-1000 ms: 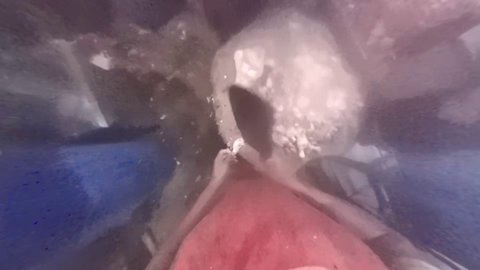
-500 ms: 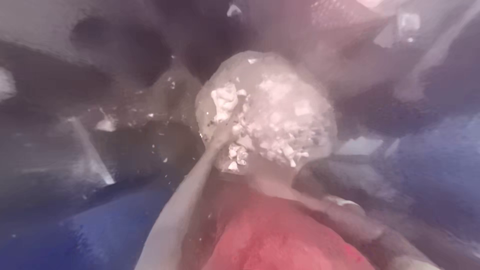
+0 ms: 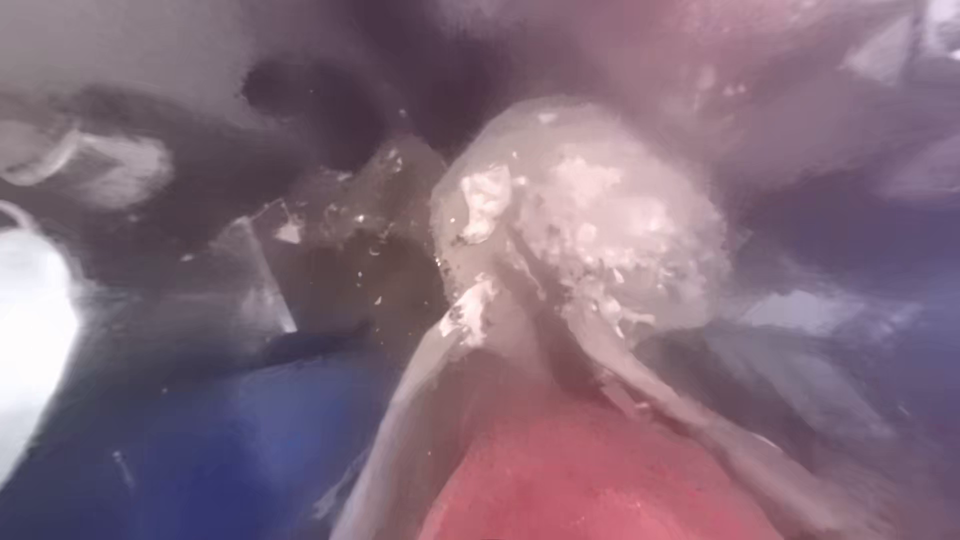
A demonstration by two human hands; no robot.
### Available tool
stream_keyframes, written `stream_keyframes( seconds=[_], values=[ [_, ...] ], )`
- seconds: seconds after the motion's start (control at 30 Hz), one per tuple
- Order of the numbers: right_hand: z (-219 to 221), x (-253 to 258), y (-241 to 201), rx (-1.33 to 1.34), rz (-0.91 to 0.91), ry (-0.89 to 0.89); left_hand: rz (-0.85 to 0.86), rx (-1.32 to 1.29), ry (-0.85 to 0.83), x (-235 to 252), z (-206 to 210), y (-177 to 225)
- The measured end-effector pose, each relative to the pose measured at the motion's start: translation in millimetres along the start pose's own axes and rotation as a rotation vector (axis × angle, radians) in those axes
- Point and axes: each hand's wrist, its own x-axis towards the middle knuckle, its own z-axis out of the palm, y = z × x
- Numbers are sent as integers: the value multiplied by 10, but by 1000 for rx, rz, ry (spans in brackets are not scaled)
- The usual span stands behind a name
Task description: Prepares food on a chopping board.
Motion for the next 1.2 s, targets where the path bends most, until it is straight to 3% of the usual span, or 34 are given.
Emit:
stream_keyframes(
  seconds=[0.1,0.17,0.23,0.3,0.37,0.47,0.53,0.6,0.67,0.73,0.8,0.9,0.97,1.07,1.13,1.2],
  values=[
    [-160,-103,-809,157,-262,30,-89,281,141,176,131,-637],
    [-26,-199,-1137,295,-397,12,-125,348,165,221,186,-759],
    [272,-144,-924,110,-341,-67,-145,354,170,203,211,-742],
    [586,7,-493,-116,-162,-210,-132,321,170,221,178,-793],
    [686,73,-155,-135,63,-372,-126,190,171,182,150,-780],
    [481,-29,-19,-122,184,-245,-99,-252,166,23,300,-636],
    [198,3,-226,-179,136,-150,-188,-257,77,63,430,-554],
    [-43,-35,-616,-117,-59,-20,-216,3,-36,238,504,-618],
    [-163,-184,-1063,197,-377,100,-156,218,-81,391,535,-724],
    [-143,-398,-1390,457,-515,77,-124,234,-75,426,564,-730],
    [102,-463,-1192,371,-473,66,-146,228,-72,448,564,-727],
    [446,-95,-417,-207,-197,-182,-129,225,-56,431,498,-719],
    [510,47,-130,-356,-6,-331,-53,334,18,328,477,-699],
    [464,66,-73,-358,102,-375,283,577,225,203,547,-678],
    [498,125,-117,-340,74,-368,485,805,178,338,546,-698],
    [611,253,-124,-265,50,-347,564,984,37,507,567,-758]
  ],
)
